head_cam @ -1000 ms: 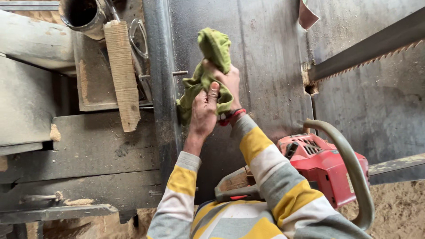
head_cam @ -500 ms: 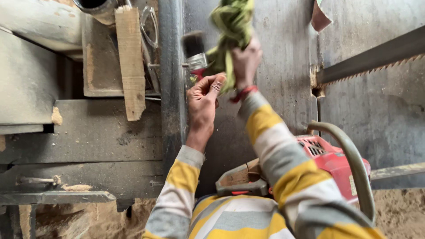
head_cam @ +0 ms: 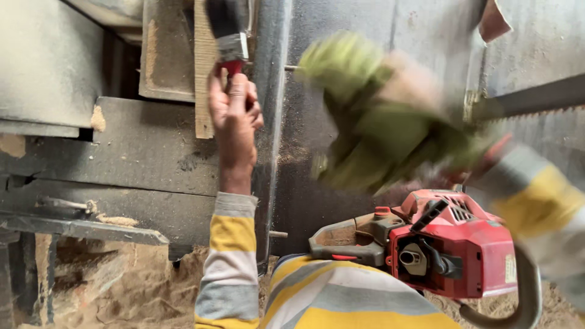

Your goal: The person cleans a red chainsaw by using a brush to remove sawdust from the body and bar, and wiping the surfaces with a green cloth on a workbench.

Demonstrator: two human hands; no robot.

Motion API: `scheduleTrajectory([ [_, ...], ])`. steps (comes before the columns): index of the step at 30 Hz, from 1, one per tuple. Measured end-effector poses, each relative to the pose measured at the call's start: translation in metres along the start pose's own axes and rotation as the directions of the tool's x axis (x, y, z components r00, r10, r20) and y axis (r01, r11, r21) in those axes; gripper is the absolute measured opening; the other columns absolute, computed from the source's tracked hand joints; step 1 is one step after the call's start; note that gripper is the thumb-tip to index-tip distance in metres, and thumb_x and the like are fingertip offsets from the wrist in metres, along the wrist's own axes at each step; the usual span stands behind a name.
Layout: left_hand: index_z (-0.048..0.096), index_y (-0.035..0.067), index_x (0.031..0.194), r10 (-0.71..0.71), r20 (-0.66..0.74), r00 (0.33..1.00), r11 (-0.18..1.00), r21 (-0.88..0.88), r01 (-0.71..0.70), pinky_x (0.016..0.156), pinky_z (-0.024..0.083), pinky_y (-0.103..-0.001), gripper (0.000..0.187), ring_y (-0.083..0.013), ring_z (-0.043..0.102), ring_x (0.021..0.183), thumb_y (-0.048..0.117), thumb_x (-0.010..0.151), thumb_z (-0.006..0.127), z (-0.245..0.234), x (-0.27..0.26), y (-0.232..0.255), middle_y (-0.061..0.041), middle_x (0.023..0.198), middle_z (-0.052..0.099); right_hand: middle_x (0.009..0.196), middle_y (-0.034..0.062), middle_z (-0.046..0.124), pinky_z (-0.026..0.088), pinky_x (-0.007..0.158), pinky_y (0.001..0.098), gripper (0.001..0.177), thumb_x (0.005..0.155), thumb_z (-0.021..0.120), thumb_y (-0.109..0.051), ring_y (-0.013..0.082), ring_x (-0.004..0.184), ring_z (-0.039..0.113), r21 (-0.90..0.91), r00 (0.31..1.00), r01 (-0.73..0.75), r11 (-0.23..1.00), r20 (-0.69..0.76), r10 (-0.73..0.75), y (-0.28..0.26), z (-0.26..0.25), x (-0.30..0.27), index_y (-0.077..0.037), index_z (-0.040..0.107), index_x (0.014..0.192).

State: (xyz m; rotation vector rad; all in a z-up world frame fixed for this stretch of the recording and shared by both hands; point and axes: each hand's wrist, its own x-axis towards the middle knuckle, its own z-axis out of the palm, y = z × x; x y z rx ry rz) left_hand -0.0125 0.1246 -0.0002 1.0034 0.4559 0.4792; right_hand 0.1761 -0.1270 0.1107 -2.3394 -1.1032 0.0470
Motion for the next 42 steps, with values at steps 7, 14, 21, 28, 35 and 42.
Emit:
scheduleTrajectory([
  [7, 0.056, 0.008, 0.124, -0.017, -0.183, 0.983, 1.000, 0.000, 0.018, 0.040, 0.033, -0.018, 0.020, -0.0023, 0.041, 0.049, 0.020, 0.108, 0.052, -0.001, -0.011, 0.001, 0.003, 0.076, 0.056, 0.122, 0.0169, 0.056, 0.057, 0.069, 0.0475, 0.052, 0.074, 0.080, -0.029, 0.0344, 0.098, 0.064, 0.118, 0.831, 0.030, 0.993, 0.548, -0.090, -0.139, 0.190, -0.088, -0.022, 0.066, 0.123],
  [14, 0.060, 0.005, 0.109, 0.004, -0.296, 0.955, 0.997, 0.081, 0.021, 0.049, 0.036, -0.019, 0.019, -0.0023, 0.046, 0.057, 0.023, 0.110, 0.055, -0.022, -0.024, -0.019, 0.000, 0.084, 0.065, 0.120, 0.0143, 0.064, 0.059, 0.082, 0.0433, 0.035, 0.096, 0.064, -0.011, 0.0291, 0.100, 0.068, -0.093, 0.998, 0.061, 0.994, -0.002, -0.061, 0.014, 0.161, -0.022, -0.014, 0.067, 0.131],
  [21, 0.065, 0.004, 0.106, 0.060, -0.308, 0.949, 0.969, 0.247, 0.019, 0.059, 0.047, -0.023, 0.026, -0.0084, 0.069, 0.073, 0.027, 0.110, 0.055, -0.001, 0.004, -0.040, -0.006, 0.091, 0.076, 0.155, 0.0146, 0.041, 0.051, 0.103, 0.0446, 0.041, 0.093, 0.065, -0.033, 0.0332, 0.137, 0.044, 0.257, 0.381, 0.254, 0.932, 0.859, -0.341, -0.020, 0.174, -0.156, -0.018, 0.064, 0.131],
  [28, 0.066, 0.002, 0.114, 0.138, -0.150, 0.979, 0.862, 0.505, -0.044, 0.091, 0.057, -0.033, 0.027, -0.0182, 0.075, 0.101, 0.026, 0.110, 0.053, 0.006, 0.009, -0.066, -0.010, 0.110, 0.079, 0.157, 0.0162, 0.043, 0.037, 0.124, 0.0499, 0.035, 0.095, 0.061, -0.024, 0.0375, 0.153, 0.030, 0.600, 0.328, 0.507, 0.619, 0.531, -0.782, 0.042, 0.271, -0.141, -0.014, 0.069, 0.128],
  [35, 0.063, 0.002, 0.119, 0.180, -0.126, 0.976, 0.841, 0.535, -0.086, 0.097, 0.057, -0.034, 0.024, -0.0197, 0.073, 0.107, 0.023, 0.112, 0.052, 0.006, 0.006, -0.075, -0.010, 0.117, 0.077, 0.150, 0.0163, 0.048, 0.034, 0.119, 0.0520, 0.053, 0.085, 0.063, -0.012, 0.0358, 0.143, 0.036, -0.278, 0.862, 0.350, 0.895, 0.470, -0.191, 0.187, 0.222, 0.027, -0.021, 0.059, 0.137],
  [42, 0.065, 0.000, 0.121, 0.263, -0.128, 0.956, 0.821, 0.550, -0.153, 0.098, 0.056, -0.034, 0.024, -0.0197, 0.074, 0.105, 0.019, 0.112, 0.054, 0.024, 0.001, -0.073, -0.011, 0.115, 0.077, 0.144, 0.0116, 0.057, 0.044, 0.117, 0.0452, 0.057, 0.097, 0.052, -0.008, 0.0302, 0.130, 0.056, -0.001, 0.859, 0.083, 0.997, 0.507, -0.071, 0.138, 0.131, -0.017, -0.014, 0.047, 0.153],
])
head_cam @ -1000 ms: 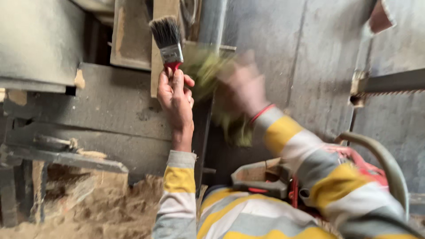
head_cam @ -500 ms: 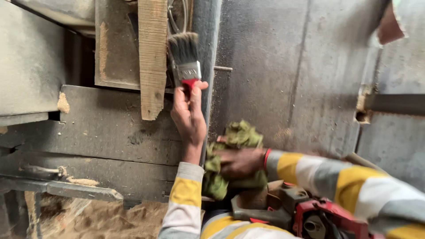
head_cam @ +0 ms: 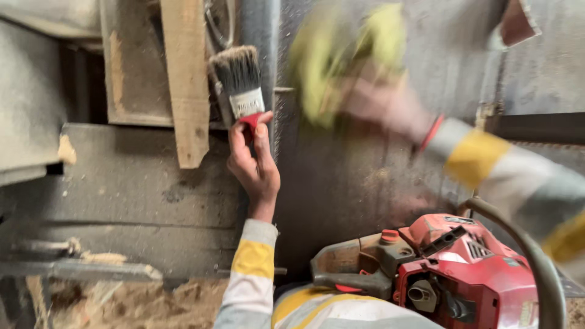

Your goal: The person cleans a red chainsaw by using a brush to remove sawdust from the body and bar, and wiping the surfaces with a green cloth on a workbench.

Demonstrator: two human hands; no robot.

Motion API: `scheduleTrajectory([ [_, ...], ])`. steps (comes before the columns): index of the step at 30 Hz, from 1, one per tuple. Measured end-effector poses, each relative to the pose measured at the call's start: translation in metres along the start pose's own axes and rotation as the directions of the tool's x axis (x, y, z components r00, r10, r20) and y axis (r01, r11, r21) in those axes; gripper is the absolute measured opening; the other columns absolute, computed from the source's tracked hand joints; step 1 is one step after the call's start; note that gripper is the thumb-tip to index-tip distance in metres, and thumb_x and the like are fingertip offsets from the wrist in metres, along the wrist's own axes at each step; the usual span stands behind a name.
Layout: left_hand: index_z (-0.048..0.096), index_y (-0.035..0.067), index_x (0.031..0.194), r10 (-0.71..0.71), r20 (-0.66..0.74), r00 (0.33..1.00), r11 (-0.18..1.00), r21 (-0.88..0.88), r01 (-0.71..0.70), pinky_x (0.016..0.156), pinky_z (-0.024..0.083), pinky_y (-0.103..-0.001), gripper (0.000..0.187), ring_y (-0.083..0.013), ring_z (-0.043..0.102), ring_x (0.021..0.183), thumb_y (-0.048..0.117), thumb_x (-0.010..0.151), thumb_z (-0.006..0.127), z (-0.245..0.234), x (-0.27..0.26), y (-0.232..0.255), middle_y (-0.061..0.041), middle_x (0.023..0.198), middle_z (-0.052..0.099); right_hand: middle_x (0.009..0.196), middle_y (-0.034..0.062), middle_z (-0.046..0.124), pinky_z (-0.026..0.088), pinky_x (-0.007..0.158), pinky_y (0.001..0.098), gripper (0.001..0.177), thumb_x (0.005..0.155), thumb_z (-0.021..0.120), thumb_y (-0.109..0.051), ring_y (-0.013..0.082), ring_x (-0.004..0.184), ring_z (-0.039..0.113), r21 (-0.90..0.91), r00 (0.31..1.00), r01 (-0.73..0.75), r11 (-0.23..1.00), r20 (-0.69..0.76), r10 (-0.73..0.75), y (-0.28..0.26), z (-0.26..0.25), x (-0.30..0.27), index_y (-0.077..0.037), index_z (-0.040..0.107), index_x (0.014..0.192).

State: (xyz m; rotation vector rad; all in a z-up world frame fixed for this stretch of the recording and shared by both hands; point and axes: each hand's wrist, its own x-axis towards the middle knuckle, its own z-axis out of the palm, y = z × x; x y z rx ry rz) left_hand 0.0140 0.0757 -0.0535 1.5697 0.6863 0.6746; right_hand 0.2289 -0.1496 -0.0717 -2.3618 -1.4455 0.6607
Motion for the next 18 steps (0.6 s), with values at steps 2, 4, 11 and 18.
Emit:
scheduleTrajectory([
  [2, 0.064, 0.000, 0.122, -0.010, 0.021, 1.000, 0.998, -0.064, 0.012, 0.099, 0.056, -0.033, 0.024, -0.0192, 0.073, 0.106, 0.019, 0.111, 0.053, 0.005, -0.003, 0.004, -0.011, 0.116, 0.076, 0.144, 0.0136, 0.054, 0.041, 0.113, 0.0464, 0.068, 0.085, 0.061, -0.021, 0.0369, 0.132, 0.053, -0.199, 0.803, 0.589, 0.783, 0.250, -0.540, -0.066, 0.035, -0.037, -0.014, 0.043, 0.150],
  [4, 0.064, 0.000, 0.121, 0.000, 0.041, 0.999, 0.998, -0.061, 0.002, 0.097, 0.056, -0.033, 0.023, -0.0186, 0.072, 0.106, 0.018, 0.111, 0.054, 0.007, -0.005, 0.004, -0.011, 0.116, 0.076, 0.141, 0.0117, 0.051, 0.038, 0.112, 0.0499, 0.068, 0.084, 0.070, -0.036, 0.0354, 0.133, 0.046, 0.308, 0.763, -0.051, 0.950, 0.626, -0.162, -0.121, 0.074, -0.049, -0.015, 0.050, 0.146],
  [11, 0.064, -0.001, 0.118, -0.071, 0.068, 0.995, 0.997, 0.011, 0.071, 0.088, 0.056, -0.029, 0.022, -0.0158, 0.071, 0.098, 0.018, 0.109, 0.056, -0.001, -0.008, -0.004, -0.011, 0.113, 0.075, 0.142, 0.0222, 0.056, 0.045, 0.110, 0.0542, 0.047, 0.096, 0.056, -0.016, 0.0372, 0.132, 0.054, 0.149, 0.870, 0.487, 0.861, 0.003, -0.493, 0.038, 0.091, 0.074, 0.003, 0.059, 0.138],
  [18, 0.062, 0.001, 0.114, -0.059, 0.150, 0.987, 0.998, 0.009, 0.058, 0.085, 0.059, -0.029, 0.021, -0.0151, 0.076, 0.095, 0.020, 0.108, 0.057, 0.020, -0.015, 0.003, -0.008, 0.104, 0.078, 0.124, 0.0160, 0.069, 0.057, 0.100, 0.0404, 0.026, 0.105, 0.064, -0.015, 0.0299, 0.115, 0.067, 0.377, 0.737, 0.014, 0.926, -0.630, 0.245, 0.094, -0.055, 0.056, -0.006, 0.067, 0.129],
])
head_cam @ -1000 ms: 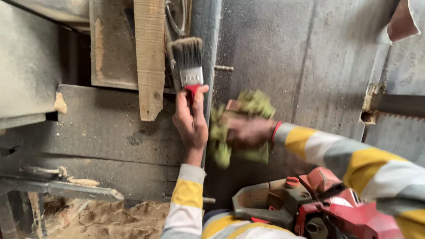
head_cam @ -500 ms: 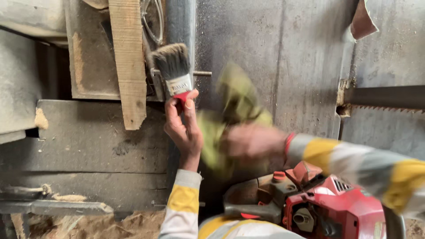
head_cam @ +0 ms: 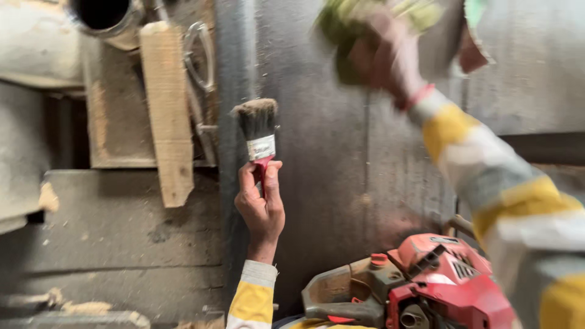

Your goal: The person cleans a red chainsaw by using a brush to remove sawdust from the body and bar, and wiping the surfaces with a green cloth on a workbench.

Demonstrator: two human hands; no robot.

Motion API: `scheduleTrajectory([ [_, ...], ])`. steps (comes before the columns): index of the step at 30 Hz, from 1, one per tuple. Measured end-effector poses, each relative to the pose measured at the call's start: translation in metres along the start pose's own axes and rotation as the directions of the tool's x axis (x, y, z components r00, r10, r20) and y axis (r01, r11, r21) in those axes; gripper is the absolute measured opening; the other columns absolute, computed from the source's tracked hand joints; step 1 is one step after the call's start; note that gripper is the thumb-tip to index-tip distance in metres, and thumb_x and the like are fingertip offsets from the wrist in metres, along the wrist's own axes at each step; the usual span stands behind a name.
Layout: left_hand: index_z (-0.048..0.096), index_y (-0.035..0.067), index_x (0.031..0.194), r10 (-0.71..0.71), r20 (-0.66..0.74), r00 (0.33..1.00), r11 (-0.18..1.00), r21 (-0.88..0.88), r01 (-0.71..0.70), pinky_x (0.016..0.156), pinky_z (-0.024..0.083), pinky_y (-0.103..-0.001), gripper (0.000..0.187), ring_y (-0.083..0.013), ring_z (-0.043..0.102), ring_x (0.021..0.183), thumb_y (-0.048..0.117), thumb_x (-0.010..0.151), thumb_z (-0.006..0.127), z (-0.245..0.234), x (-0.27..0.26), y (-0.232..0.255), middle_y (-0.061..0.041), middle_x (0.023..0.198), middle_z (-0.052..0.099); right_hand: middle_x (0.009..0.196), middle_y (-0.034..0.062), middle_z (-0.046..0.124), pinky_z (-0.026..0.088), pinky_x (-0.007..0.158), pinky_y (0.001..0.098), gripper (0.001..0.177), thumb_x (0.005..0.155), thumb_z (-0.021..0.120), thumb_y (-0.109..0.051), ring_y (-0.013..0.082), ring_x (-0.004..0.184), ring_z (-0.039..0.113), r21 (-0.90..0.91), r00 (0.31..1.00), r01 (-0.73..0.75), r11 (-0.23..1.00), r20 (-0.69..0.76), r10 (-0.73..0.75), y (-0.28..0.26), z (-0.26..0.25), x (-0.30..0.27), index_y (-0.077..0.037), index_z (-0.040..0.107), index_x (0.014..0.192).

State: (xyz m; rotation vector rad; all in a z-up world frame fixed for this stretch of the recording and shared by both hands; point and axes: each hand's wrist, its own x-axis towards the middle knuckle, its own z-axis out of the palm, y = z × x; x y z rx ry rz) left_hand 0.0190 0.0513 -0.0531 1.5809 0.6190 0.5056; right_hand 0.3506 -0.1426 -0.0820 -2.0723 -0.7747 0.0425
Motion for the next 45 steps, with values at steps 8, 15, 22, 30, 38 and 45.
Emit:
scheduleTrajectory([
  [8, 0.059, 0.000, 0.109, -0.070, 0.025, 0.997, 0.996, 0.066, 0.068, 0.071, 0.054, -0.035, 0.018, -0.0229, 0.067, 0.075, 0.018, 0.107, 0.057, 0.008, -0.042, -0.014, -0.013, 0.088, 0.069, 0.143, 0.0049, 0.053, 0.039, 0.115, 0.0530, 0.040, 0.093, 0.057, -0.034, 0.0299, 0.130, 0.054, -0.128, 0.011, 0.215, 0.968, 0.992, 0.129, -0.133, 0.025, -0.204, -0.020, 0.061, 0.130],
  [15, 0.059, 0.002, 0.117, -0.178, 0.144, 0.974, 0.922, 0.370, 0.114, 0.079, 0.054, -0.047, 0.023, -0.0380, 0.069, 0.095, 0.021, 0.104, 0.059, 0.015, -0.049, -0.034, -0.020, 0.104, 0.071, 0.089, 0.0096, 0.071, 0.048, 0.062, 0.0442, 0.035, 0.099, 0.065, -0.047, 0.0205, 0.072, 0.062, -0.969, 0.796, 0.164, 0.184, 0.240, 0.556, -0.011, -0.077, -0.017, -0.014, 0.077, 0.100],
  [22, 0.027, -0.004, 0.152, 0.298, 0.161, 0.941, 0.930, 0.173, -0.325, 0.113, 0.033, -0.052, 0.070, -0.0412, 0.041, 0.138, 0.031, 0.102, 0.061, 0.035, -0.034, 0.027, -0.024, 0.149, 0.042, 0.109, 0.0096, 0.067, 0.056, 0.088, 0.0425, 0.047, 0.073, 0.083, -0.012, 0.0319, 0.101, 0.065, -0.394, 0.979, 0.205, 0.896, 0.068, -0.194, -0.103, -0.012, -0.062, -0.013, 0.070, 0.118],
  [30, 0.064, 0.003, 0.141, -0.164, 0.411, 0.897, 0.851, -0.400, 0.340, 0.103, 0.055, -0.036, 0.043, -0.0250, 0.066, 0.116, 0.017, 0.102, 0.075, 0.088, -0.015, 0.028, -0.019, 0.134, 0.070, 0.129, 0.0096, 0.063, 0.055, 0.095, 0.0313, 0.047, 0.095, 0.069, -0.012, 0.0198, 0.119, 0.064, 0.126, 0.905, -0.372, 0.920, 0.271, 0.329, -0.225, -0.068, -0.132, -0.009, 0.058, 0.140],
  [38, 0.064, 0.011, 0.123, 0.649, 0.736, -0.190, 0.497, -0.600, -0.627, 0.103, 0.052, -0.049, 0.063, -0.0387, 0.065, 0.129, 0.019, 0.061, 0.074, 0.193, -0.068, -0.053, -0.016, 0.134, 0.065, 0.110, 0.0036, 0.068, 0.052, 0.093, 0.0258, 0.018, 0.107, 0.062, -0.008, 0.0116, 0.102, 0.062, 0.029, 0.828, -0.533, 0.846, -0.185, 0.529, -0.220, -0.141, -0.207, -0.001, 0.070, 0.122],
  [45, 0.065, 0.023, 0.127, 0.029, 0.986, 0.165, 0.202, 0.156, -0.967, 0.064, 0.060, -0.039, 0.050, -0.0286, 0.068, 0.089, 0.012, 0.079, 0.071, 0.344, 0.129, -0.056, -0.006, 0.134, 0.060, 0.106, 0.0066, 0.072, 0.058, 0.087, 0.0275, 0.019, 0.095, 0.067, -0.004, 0.0140, 0.098, 0.071, -0.168, 0.801, -0.590, 0.789, -0.004, 0.598, -0.197, -0.136, -0.198, -0.003, 0.073, 0.113],
])
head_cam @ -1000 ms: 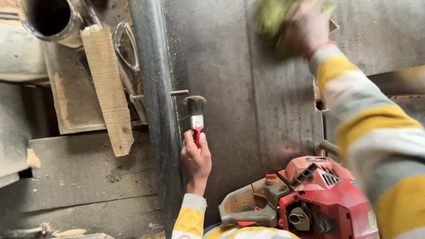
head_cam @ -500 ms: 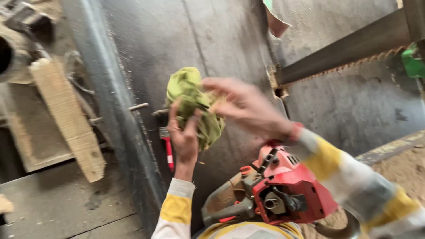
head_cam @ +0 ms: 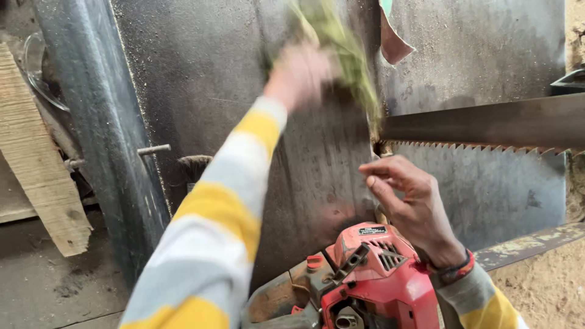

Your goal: The person cleans a red chainsaw by using a brush to remove sawdust from the body and bar, and wiping the surfaces with a green cloth on a workbench.

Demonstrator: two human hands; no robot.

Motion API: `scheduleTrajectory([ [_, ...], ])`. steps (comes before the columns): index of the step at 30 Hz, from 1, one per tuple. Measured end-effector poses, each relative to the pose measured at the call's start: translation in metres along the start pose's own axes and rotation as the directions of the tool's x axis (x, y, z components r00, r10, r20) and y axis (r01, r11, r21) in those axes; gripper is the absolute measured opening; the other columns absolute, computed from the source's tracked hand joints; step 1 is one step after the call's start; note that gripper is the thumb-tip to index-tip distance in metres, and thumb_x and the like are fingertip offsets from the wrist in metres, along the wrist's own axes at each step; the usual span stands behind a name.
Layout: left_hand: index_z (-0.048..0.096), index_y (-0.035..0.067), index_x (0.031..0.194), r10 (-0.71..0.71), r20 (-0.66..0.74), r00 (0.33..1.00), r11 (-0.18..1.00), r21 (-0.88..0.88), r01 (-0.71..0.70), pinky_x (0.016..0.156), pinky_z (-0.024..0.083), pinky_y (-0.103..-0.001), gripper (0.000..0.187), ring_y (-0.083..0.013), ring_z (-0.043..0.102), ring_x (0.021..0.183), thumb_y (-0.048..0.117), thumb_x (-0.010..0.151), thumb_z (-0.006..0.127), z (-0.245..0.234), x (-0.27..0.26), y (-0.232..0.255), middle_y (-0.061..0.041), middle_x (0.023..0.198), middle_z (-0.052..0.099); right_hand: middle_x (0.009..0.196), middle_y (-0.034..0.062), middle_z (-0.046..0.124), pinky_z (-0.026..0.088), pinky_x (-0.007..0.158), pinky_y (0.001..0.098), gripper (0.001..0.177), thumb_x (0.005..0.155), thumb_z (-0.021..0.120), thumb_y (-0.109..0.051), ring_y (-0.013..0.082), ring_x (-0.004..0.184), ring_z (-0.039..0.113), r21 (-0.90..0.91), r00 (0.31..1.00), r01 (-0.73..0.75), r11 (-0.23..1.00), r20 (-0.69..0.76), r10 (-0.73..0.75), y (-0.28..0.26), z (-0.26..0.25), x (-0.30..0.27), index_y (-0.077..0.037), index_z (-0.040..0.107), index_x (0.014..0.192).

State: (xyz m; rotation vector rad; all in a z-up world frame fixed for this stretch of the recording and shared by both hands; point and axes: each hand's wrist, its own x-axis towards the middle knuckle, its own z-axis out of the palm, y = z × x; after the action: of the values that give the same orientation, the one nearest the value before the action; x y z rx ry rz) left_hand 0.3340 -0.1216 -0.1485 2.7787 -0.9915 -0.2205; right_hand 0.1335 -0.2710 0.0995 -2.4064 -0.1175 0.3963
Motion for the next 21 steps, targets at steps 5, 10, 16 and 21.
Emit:
scheduleTrajectory([
  [5, 0.053, 0.008, 0.136, -0.516, -0.757, 0.401, 0.854, -0.491, 0.173, 0.091, 0.056, -0.048, 0.041, -0.0306, 0.069, 0.102, 0.020, 0.098, 0.063, -0.047, -0.040, -0.031, -0.020, 0.118, 0.069, 0.111, 0.0065, 0.071, 0.061, 0.089, 0.0291, 0.020, 0.096, 0.064, -0.003, 0.0144, 0.100, 0.073, 0.010, 0.994, 0.082, 0.997, -0.075, -0.081, -0.016, 0.002, 0.011, -0.006, 0.073, 0.114],
  [10, 0.064, 0.007, 0.135, -0.244, -0.539, 0.806, 0.909, -0.417, -0.004, 0.082, 0.054, -0.045, 0.047, -0.0307, 0.067, 0.099, 0.016, 0.088, 0.063, -0.021, -0.160, 0.108, -0.014, 0.117, 0.070, 0.125, 0.0141, 0.065, 0.057, 0.092, 0.0351, 0.035, 0.095, 0.067, -0.009, 0.0259, 0.114, 0.066, -0.080, 0.962, 0.265, 0.961, -0.041, -0.269, -0.027, 0.021, 0.027, -0.005, 0.065, 0.130],
  [16, 0.062, 0.006, 0.121, 0.211, -0.476, 0.854, 0.868, -0.310, -0.388, 0.086, 0.057, -0.041, 0.030, -0.0301, 0.068, 0.104, 0.023, 0.097, 0.062, 0.004, -0.124, 0.063, -0.016, 0.115, 0.068, 0.128, 0.0162, 0.062, 0.051, 0.100, 0.0405, 0.039, 0.094, 0.066, -0.014, 0.0334, 0.120, 0.063, -0.215, 0.932, 0.359, 0.908, 0.031, -0.361, -0.027, 0.026, 0.032, -0.007, 0.062, 0.132],
  [21, 0.062, 0.001, 0.120, -0.532, -0.830, 0.166, 0.829, -0.471, 0.301, 0.068, 0.061, -0.038, 0.025, -0.0284, 0.073, 0.083, 0.020, 0.103, 0.060, -0.079, -0.011, -0.107, -0.019, 0.098, 0.071, 0.140, 0.0152, 0.057, 0.053, 0.098, 0.0386, 0.046, 0.094, 0.068, -0.018, 0.0307, 0.127, 0.059, -0.126, 0.970, 0.234, 0.964, -0.033, -0.240, -0.019, 0.031, 0.045, -0.009, 0.057, 0.138],
])
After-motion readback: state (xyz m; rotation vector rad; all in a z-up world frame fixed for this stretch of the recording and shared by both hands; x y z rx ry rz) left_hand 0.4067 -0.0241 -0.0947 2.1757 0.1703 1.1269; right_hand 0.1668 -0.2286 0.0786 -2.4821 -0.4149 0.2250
